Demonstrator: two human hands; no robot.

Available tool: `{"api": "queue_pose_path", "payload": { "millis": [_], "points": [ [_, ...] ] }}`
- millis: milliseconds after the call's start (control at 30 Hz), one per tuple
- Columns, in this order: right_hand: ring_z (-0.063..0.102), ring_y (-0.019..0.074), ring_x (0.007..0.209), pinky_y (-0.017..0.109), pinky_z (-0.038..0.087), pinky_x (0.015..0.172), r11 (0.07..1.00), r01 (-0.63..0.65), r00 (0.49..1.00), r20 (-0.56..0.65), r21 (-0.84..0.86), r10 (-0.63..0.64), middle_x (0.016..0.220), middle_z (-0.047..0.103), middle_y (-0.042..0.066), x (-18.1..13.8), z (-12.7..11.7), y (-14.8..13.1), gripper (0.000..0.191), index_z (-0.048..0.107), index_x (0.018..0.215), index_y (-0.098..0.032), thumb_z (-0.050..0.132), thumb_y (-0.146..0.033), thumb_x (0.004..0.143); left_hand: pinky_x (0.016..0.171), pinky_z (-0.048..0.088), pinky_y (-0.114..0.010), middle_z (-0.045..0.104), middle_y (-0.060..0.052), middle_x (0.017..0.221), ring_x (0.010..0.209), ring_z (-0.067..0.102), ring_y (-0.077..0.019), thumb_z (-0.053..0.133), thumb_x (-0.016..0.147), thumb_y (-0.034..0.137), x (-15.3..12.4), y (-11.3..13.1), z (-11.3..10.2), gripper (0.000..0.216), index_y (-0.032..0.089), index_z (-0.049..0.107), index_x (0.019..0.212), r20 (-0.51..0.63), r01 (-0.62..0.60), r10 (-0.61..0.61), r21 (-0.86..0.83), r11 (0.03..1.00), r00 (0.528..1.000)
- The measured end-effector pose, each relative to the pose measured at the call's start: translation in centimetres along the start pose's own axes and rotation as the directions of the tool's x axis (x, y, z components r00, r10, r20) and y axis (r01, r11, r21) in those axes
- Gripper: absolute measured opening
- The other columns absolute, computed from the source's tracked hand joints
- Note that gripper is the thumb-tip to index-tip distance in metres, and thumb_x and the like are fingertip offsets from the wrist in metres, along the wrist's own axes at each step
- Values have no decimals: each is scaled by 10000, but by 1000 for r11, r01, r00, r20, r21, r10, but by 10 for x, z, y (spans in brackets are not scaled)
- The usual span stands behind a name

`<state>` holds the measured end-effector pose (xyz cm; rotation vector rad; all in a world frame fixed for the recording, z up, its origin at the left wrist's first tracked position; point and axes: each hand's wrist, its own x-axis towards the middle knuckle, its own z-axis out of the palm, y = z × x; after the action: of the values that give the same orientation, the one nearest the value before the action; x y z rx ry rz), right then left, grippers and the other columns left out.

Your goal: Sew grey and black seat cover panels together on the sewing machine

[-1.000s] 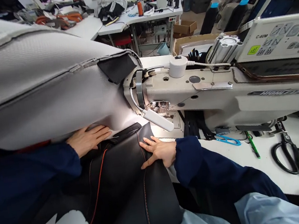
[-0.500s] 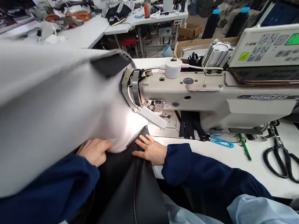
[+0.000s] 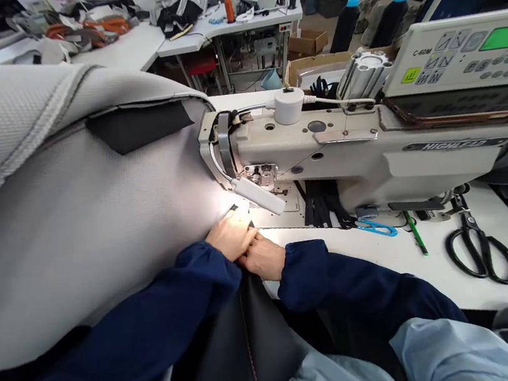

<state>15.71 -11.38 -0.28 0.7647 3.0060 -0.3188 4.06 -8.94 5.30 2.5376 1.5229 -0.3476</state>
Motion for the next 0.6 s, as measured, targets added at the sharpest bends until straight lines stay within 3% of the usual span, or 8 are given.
{"api": "queue_pose_path", "payload": {
  "millis": [67, 167, 333, 600],
  "points": [
    [477, 336, 1243, 532, 362, 1051, 998, -64, 997, -53, -10, 64, 1335, 512, 213, 1, -1, 0, 369, 566, 1242, -84, 488, -149, 887, 862, 499, -359, 575, -166, 1155, 1105, 531, -275, 476, 904, 283, 21, -10, 16, 287, 96, 590, 1089, -65, 151, -148, 41, 988, 987],
    [473, 337, 1243, 470, 396, 1041, 988, -155, 986, -63, -13, 154, 1335, 509, 218, 2, 0, 1, 367, 564, 1219, -20, 487, -138, 881, 730, 528, -352, 560, -174, 1165, 1115, 518, -283, 437, 911, 245, 34, -24, 33, 287, 119, 574, 1129, -95, 218, -211, 73, 973, 973],
    [530, 296, 1202, 439, 444, 1001, 979, -202, 977, -69, -20, 201, 1278, 557, 226, 2, 7, 3, 338, 622, 1134, -2, 365, -64, 924, 705, 515, -325, 581, -156, 1086, 1078, 523, -270, 427, 832, 83, 25, -26, 35, 322, 128, 598, 1101, -106, 112, -96, 152, 982, 990],
    [519, 329, 1217, 471, 438, 1012, 971, -238, 971, -9, -19, 238, 1278, 543, 256, 3, 3, 0, 342, 611, 1165, 23, 402, -67, 910, 769, 518, -342, 578, -178, 1131, 1060, 511, -272, 402, 859, 95, 23, -22, 38, 332, 76, 595, 1128, -61, 37, -29, 136, 990, 998]
  ]
}}
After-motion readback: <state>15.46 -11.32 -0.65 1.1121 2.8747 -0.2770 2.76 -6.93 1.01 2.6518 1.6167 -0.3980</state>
